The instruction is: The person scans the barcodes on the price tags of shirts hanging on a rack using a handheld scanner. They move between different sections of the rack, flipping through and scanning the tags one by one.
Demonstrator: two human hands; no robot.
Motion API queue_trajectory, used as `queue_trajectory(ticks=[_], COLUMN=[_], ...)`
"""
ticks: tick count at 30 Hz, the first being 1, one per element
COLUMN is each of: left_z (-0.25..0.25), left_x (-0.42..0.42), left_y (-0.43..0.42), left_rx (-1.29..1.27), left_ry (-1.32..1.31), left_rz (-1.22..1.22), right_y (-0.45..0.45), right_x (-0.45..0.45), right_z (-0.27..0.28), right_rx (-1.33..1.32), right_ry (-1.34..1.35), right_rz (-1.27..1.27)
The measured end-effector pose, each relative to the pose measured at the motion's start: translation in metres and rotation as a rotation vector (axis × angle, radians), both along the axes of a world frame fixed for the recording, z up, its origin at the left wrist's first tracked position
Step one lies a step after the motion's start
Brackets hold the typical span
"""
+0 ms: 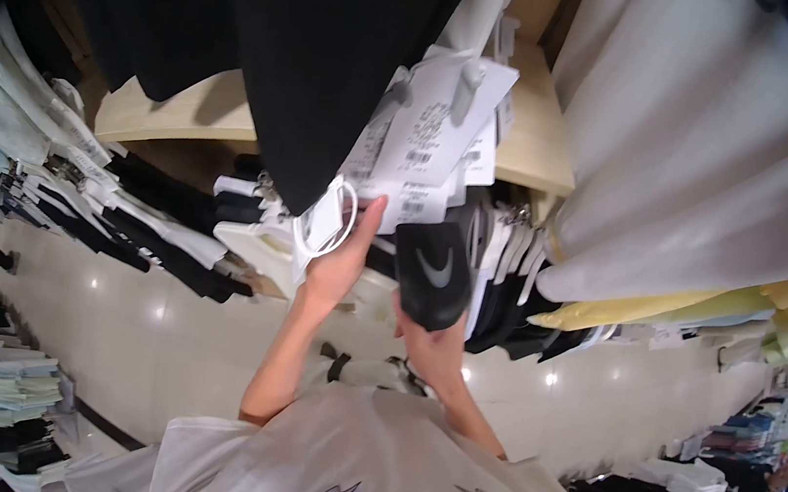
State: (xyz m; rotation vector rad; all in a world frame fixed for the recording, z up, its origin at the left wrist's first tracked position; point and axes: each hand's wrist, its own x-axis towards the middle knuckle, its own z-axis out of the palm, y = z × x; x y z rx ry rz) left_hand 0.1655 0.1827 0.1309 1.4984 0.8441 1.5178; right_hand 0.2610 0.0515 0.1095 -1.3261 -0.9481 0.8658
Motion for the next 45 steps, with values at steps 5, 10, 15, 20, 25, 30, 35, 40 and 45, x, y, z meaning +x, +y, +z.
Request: queue_trajectory(ticks=[5,10,15,20,25,30,35,40,45], left_z=[0.002,0.004,-0.005,-0.004,-0.013,-0.039,-0.059,-0.040,-0.008], left_x=[-0.004,-0.009,-0.011,-0.010,-0.005,0.010,0.014,0.044,0.088], left_y=[-0.004,-0.003,0.002,0.000,-0.007,-0.032,-0.060,-0.061,-0.034], left_rx=[0.042,0.014,-0.007,0.032,0.082,0.090,-0.035,-0.318,-0.438], left_ry=[0.083,0.143,0.164,0.181,0.238,0.173,0.344,0.147,-0.108], left_rz=[0.029,0.099,0.147,0.181,0.184,0.166,0.011,-0.449,-0.567], right_y=[0.006,0.009,0.009,0.005,-0.007,-0.021,-0.039,-0.054,-0.063], right_x=[0.002,0.001,0.002,0.008,0.023,0.039,0.060,0.070,0.072], right_z=[0.001,0.003,0.002,0.004,-0.004,-0.019,-0.027,-0.023,-0.019], right_rx=[0.048,0.031,0.047,0.056,0.011,-0.038,-0.057,-0.026,-0.054], right_ry=[0.017,-0.029,0.005,-0.004,0.023,0.147,0.031,0.003,0.062], right_rz=[0.047,0.091,0.115,0.129,0.127,0.076,0.138,0.114,0.147])
